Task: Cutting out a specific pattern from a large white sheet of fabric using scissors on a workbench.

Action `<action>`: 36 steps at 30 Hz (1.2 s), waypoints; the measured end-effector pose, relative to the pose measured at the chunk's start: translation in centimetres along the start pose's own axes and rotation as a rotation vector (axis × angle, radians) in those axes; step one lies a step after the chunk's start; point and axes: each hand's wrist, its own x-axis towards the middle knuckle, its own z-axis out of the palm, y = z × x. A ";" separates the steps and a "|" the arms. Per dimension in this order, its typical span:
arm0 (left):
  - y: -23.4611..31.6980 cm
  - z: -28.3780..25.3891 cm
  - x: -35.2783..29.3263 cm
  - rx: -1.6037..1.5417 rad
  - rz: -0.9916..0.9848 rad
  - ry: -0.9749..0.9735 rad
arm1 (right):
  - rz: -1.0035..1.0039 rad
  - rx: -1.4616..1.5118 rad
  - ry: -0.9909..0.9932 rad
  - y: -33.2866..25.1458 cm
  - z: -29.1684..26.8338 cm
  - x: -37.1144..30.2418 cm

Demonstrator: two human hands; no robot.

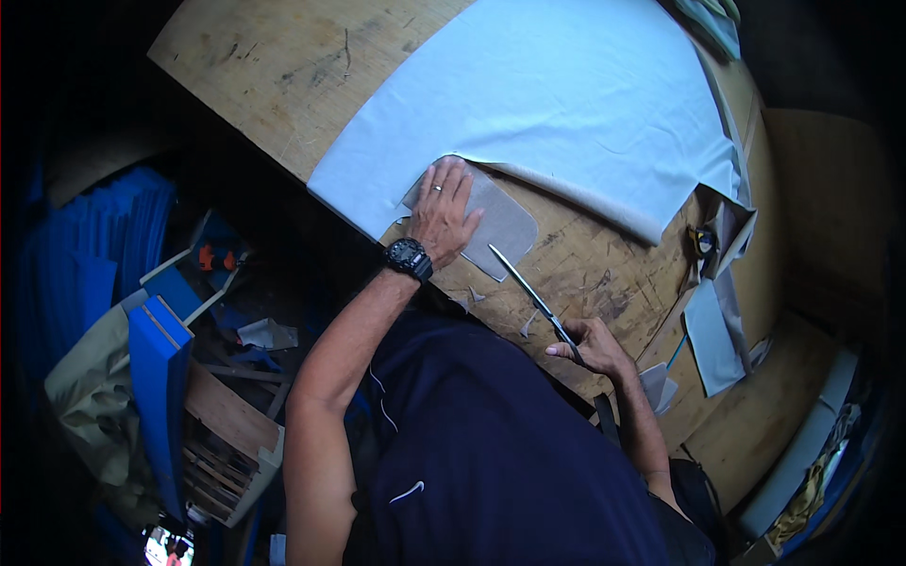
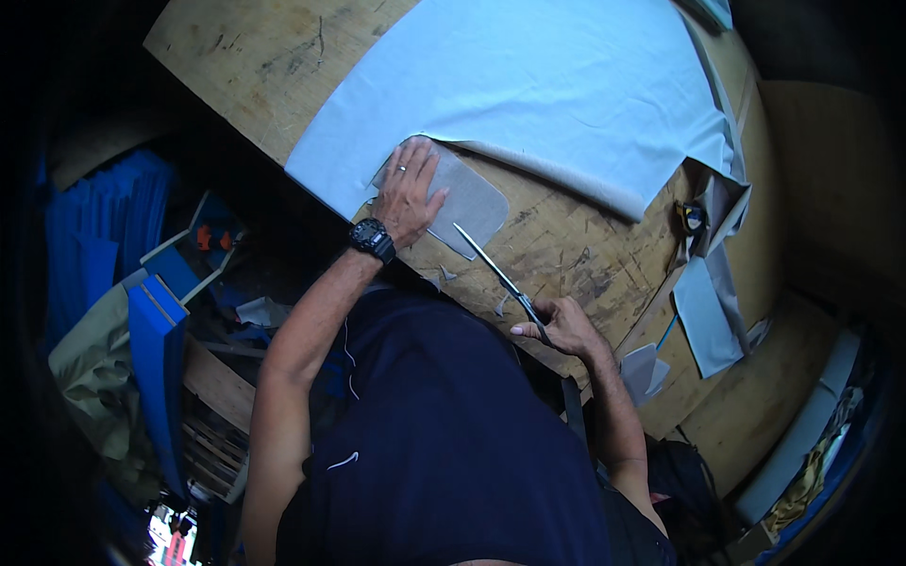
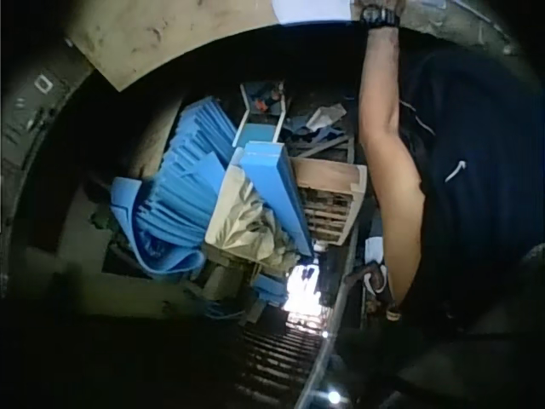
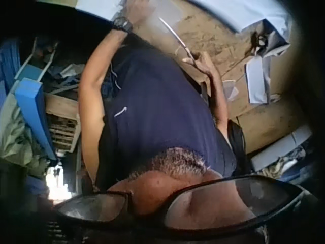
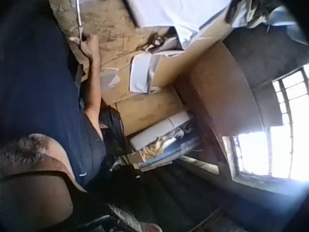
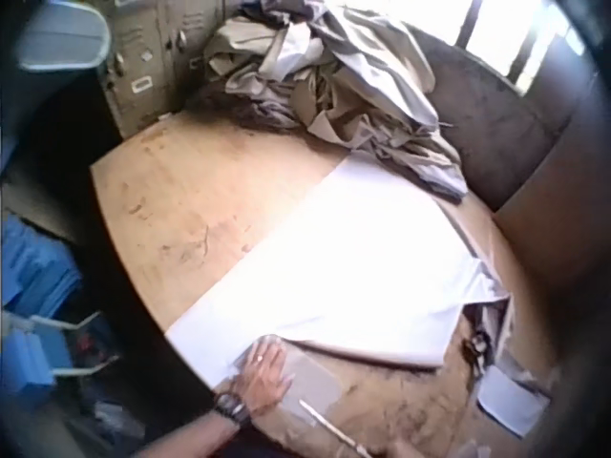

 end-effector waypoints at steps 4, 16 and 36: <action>-1.4 -5.7 2.8 0.022 0.015 -0.084 | -0.024 0.192 -0.096 1.9 3.5 0.9; -5.6 -6.2 6.2 0.045 -0.014 -0.622 | -0.118 0.501 -0.316 4.1 5.9 4.9; -5.5 -6.1 7.6 0.043 -0.095 -0.696 | -0.153 0.197 -0.242 -2.3 4.0 12.1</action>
